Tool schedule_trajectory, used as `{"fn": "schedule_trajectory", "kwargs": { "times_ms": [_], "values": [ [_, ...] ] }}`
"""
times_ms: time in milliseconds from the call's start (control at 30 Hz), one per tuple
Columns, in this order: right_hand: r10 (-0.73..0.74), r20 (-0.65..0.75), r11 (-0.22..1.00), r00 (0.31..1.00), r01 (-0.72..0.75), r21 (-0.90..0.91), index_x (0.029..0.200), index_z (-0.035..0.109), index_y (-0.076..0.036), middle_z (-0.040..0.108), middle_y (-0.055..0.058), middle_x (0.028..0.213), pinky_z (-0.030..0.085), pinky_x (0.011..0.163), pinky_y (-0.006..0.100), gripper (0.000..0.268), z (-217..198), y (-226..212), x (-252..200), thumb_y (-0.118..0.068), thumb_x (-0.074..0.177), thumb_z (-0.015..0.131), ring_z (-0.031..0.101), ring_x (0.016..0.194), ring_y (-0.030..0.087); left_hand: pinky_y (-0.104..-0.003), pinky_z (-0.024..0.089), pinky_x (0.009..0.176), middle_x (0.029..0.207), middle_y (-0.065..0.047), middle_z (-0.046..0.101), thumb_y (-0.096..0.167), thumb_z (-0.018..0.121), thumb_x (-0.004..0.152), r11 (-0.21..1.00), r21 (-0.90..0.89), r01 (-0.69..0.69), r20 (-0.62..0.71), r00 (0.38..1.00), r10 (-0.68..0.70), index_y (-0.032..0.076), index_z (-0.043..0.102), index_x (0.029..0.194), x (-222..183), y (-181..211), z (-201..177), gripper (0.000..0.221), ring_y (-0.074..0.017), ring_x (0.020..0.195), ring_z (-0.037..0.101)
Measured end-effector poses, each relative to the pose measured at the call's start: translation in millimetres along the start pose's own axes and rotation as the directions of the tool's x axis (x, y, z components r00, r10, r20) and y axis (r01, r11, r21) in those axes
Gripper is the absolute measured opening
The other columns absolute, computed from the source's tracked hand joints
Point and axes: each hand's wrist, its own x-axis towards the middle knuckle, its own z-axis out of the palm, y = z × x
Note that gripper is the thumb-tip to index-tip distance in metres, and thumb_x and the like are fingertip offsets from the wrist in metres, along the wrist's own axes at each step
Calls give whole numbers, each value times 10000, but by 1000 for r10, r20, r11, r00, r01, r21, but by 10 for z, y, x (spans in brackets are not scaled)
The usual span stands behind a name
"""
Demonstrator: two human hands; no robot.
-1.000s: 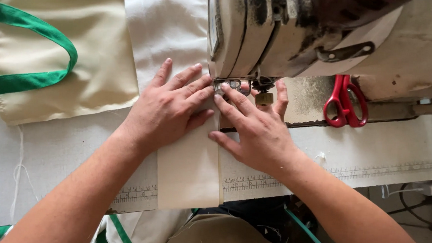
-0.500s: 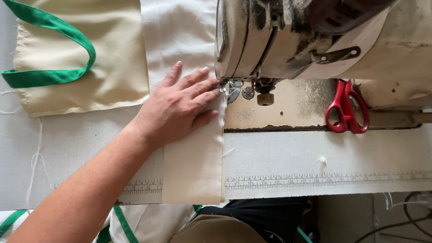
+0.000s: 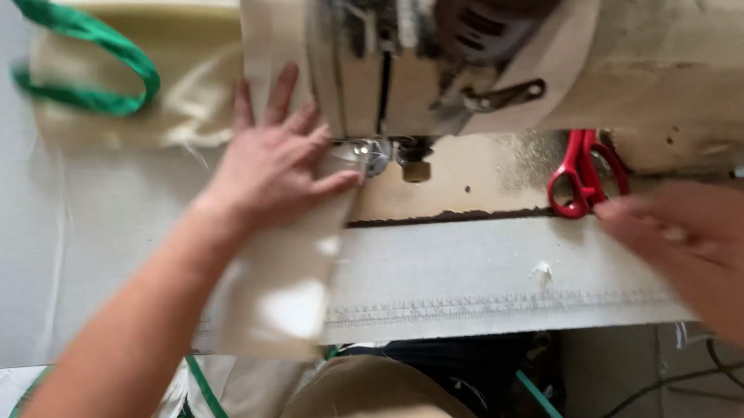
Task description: Sewing fabric bag components together using an industrial sewing machine and trimming excess threads with scissors.
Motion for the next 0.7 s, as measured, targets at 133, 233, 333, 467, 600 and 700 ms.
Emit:
{"fn": "schedule_trajectory", "kwargs": {
  "times_ms": [133,233,333,467,600,700],
  "values": [
    [-278,-392,951,877,194,-241,1076,631,-171,600,60,934,523,624,405,362,824,56,317,-452,868,536,631,734,299,-590,-152,1025,1294,-202,457,694,240,862,926,151,-347,58,938,342,81,429,1325,197,-285,12,791,-413,1368,-20],
    [-224,-378,974,898,195,-114,1079,624,-139,531,111,899,498,705,458,391,893,52,402,-435,826,595,609,704,360,-611,-120,1005,1396,-197,279,717,215,843,920,129,-371,101,928,360,119,311,1373,228,-251,-58,805,-400,1343,4],
    [-161,-350,985,923,170,-7,1121,579,-110,532,149,1015,481,729,477,420,867,-1,404,-413,831,599,610,812,385,-583,-174,970,1467,-132,37,777,289,755,941,128,-314,105,947,302,249,64,1430,165,-158,-165,886,-332,1318,-131],
    [14,-128,966,992,20,259,1215,460,-72,554,165,1053,386,783,450,447,567,-191,262,-298,839,547,517,967,347,-480,311,1013,1223,-184,546,473,709,775,949,196,-246,-351,886,302,-40,616,890,-119,-15,-43,534,-349,1165,417],
    [9,-115,993,993,6,121,1150,525,-42,594,216,1020,424,761,514,409,575,-184,343,-297,831,519,560,930,431,-356,413,639,858,-43,582,170,650,908,929,277,-244,-597,714,366,110,641,851,-151,-35,132,83,-234,810,525],
    [36,-90,985,995,-21,169,1094,561,-62,644,155,938,420,716,455,367,484,-140,342,-280,801,531,582,844,370,-354,418,654,792,-21,576,226,692,909,901,321,-293,-534,730,427,145,678,815,-30,-132,151,125,-217,810,526]
  ]
}}
